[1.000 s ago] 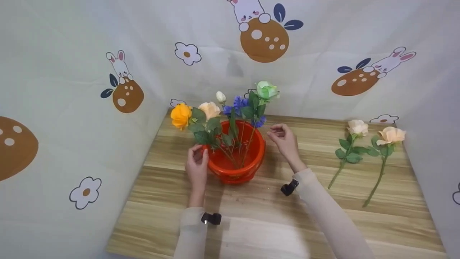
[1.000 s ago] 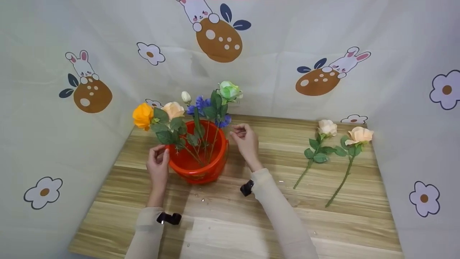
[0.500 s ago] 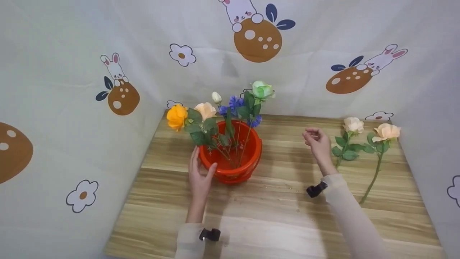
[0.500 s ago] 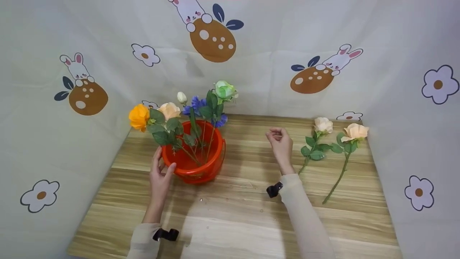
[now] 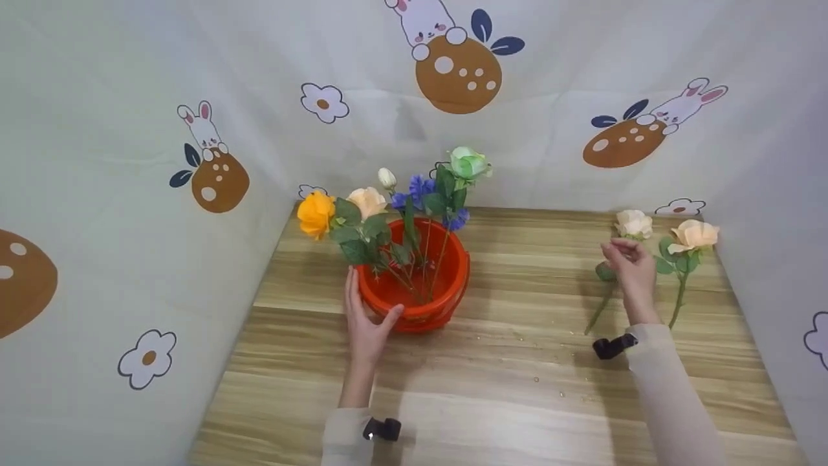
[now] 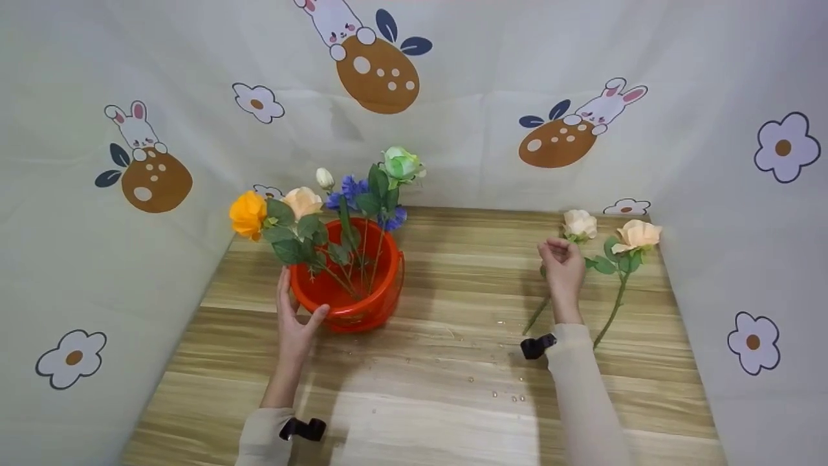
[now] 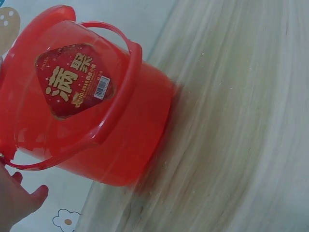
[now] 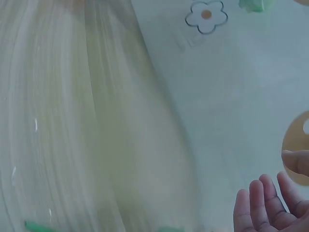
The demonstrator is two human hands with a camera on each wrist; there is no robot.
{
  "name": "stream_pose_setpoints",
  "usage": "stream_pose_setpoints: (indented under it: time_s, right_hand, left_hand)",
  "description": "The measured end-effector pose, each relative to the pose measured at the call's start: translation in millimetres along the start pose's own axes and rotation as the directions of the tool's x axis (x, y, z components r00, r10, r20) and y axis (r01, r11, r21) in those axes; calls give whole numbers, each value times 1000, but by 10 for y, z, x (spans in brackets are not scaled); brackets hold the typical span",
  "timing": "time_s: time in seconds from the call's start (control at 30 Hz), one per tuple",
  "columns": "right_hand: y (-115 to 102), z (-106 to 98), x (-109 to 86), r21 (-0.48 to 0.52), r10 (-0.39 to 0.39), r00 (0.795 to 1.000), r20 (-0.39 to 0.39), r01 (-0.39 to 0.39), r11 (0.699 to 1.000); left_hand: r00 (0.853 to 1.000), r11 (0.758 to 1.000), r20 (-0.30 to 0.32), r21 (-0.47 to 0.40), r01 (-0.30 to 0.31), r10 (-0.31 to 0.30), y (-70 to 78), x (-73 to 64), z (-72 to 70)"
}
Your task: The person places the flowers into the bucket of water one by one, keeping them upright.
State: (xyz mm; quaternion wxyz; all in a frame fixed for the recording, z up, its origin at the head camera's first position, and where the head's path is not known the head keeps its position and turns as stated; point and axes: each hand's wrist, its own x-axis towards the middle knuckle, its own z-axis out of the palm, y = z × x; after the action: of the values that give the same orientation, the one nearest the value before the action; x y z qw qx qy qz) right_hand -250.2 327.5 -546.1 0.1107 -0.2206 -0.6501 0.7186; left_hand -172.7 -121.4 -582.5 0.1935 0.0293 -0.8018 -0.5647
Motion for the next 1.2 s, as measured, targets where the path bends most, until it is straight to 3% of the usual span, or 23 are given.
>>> stream_pose_setpoints:
  time_s: [0.17,0.5,0.77,0.97,1.2]
  right_hand:
    - [-44,-164,-76,73,63,998,-31,-60,995]
    - [167,-374,-145,40,170,984,-52,-168,985]
    - [438,-520,-131,69,315,949,20,-316,946]
    - [557,-546,-126,34,295,953,67,-298,954]
    - [627,-465,-91,-145,247,968,42,-239,960]
  left_hand:
    - [999,1000,-36,12,7,-7,-6,-51,33]
    - [998,1000,-57,-13,1,-2,9,-87,46]
    - [998,1000,-69,-27,-15,13,11,-80,67]
    - [997,998,-75,-51,-39,35,1,-63,77]
    - [997,998,-69,-59,-28,23,7,-62,80]
